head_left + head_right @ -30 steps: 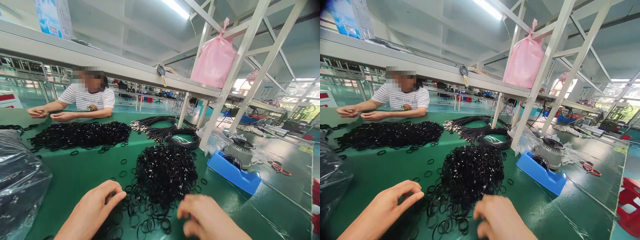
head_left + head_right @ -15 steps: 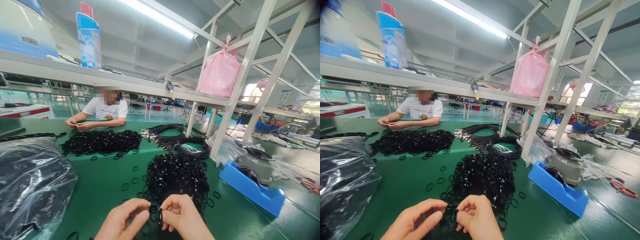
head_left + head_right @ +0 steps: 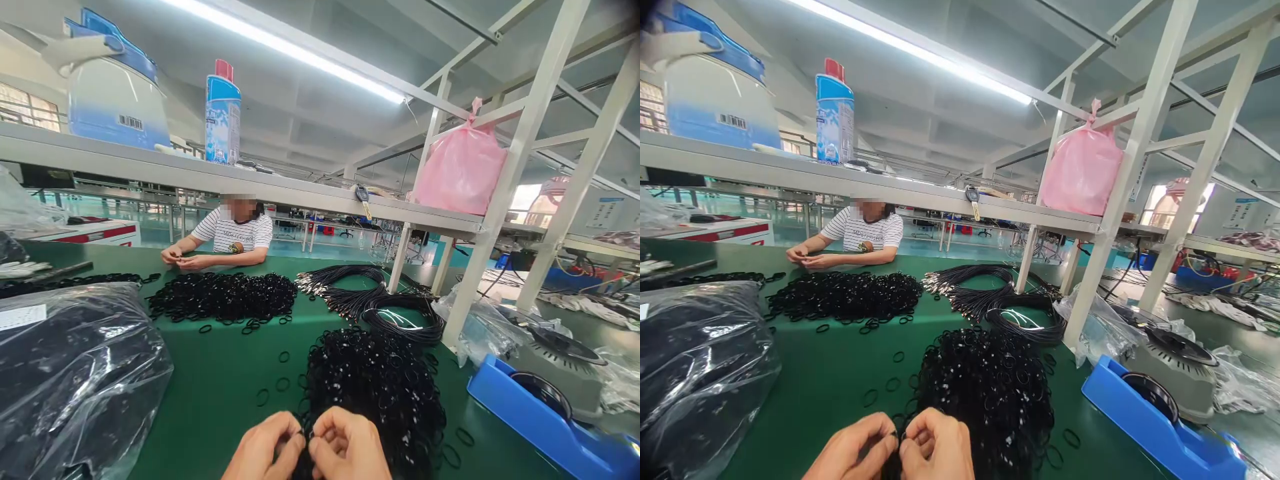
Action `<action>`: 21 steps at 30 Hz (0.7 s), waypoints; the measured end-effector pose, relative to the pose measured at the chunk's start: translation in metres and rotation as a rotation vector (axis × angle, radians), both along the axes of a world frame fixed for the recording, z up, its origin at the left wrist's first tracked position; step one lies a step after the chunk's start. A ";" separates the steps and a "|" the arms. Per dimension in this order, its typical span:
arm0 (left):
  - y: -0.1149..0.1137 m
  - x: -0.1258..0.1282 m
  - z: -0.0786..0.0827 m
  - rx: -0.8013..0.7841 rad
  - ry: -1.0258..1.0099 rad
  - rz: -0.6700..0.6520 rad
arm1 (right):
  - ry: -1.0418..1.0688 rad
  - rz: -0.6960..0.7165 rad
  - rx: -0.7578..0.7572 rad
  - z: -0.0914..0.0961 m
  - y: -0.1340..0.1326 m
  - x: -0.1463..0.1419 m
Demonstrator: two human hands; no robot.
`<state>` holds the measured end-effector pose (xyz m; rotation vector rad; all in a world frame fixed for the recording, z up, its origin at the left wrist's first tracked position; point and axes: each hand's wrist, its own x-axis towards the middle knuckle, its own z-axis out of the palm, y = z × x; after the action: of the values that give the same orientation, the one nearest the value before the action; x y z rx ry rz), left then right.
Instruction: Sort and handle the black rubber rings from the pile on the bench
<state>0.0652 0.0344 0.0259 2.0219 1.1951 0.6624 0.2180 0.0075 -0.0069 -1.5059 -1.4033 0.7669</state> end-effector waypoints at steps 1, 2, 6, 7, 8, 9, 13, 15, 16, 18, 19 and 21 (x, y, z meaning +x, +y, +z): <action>0.006 0.000 0.000 0.016 0.022 0.019 | -0.067 -0.035 0.036 0.004 -0.001 0.005; 0.013 -0.001 -0.001 0.045 0.029 0.042 | -0.155 -0.072 0.068 0.007 -0.002 0.012; 0.036 -0.007 -0.004 0.047 0.078 -0.005 | -0.670 -0.149 0.130 0.009 -0.007 0.041; 0.040 -0.009 -0.004 0.040 0.089 -0.029 | -0.785 -0.151 0.135 0.009 -0.008 0.044; 0.043 -0.010 -0.004 0.038 0.098 -0.049 | -0.872 -0.149 0.136 0.009 -0.009 0.046; 0.045 -0.011 -0.004 0.046 0.106 -0.070 | -0.924 -0.140 0.136 0.011 -0.011 0.045; 0.051 -0.022 0.003 0.122 0.129 -0.150 | -0.826 0.073 0.146 0.022 -0.018 0.025; 0.049 -0.035 0.009 0.123 0.141 -0.179 | -0.768 0.256 0.173 0.021 -0.019 0.014; 0.046 -0.042 0.011 0.100 0.149 -0.205 | -0.766 0.349 0.194 0.017 -0.020 0.010; 0.036 -0.059 0.013 -0.010 0.170 -0.261 | -0.788 0.477 0.244 0.004 -0.019 0.004; 0.030 -0.065 0.012 -0.075 0.185 -0.262 | -0.798 0.500 0.259 -0.003 -0.019 0.002; 0.017 -0.074 0.006 -0.162 0.222 -0.268 | -0.815 0.512 0.255 -0.014 -0.017 0.000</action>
<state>-0.0086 0.0514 0.0318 2.1053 1.0367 0.2082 0.2184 -0.0095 -0.0209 -1.3100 -2.4513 0.2164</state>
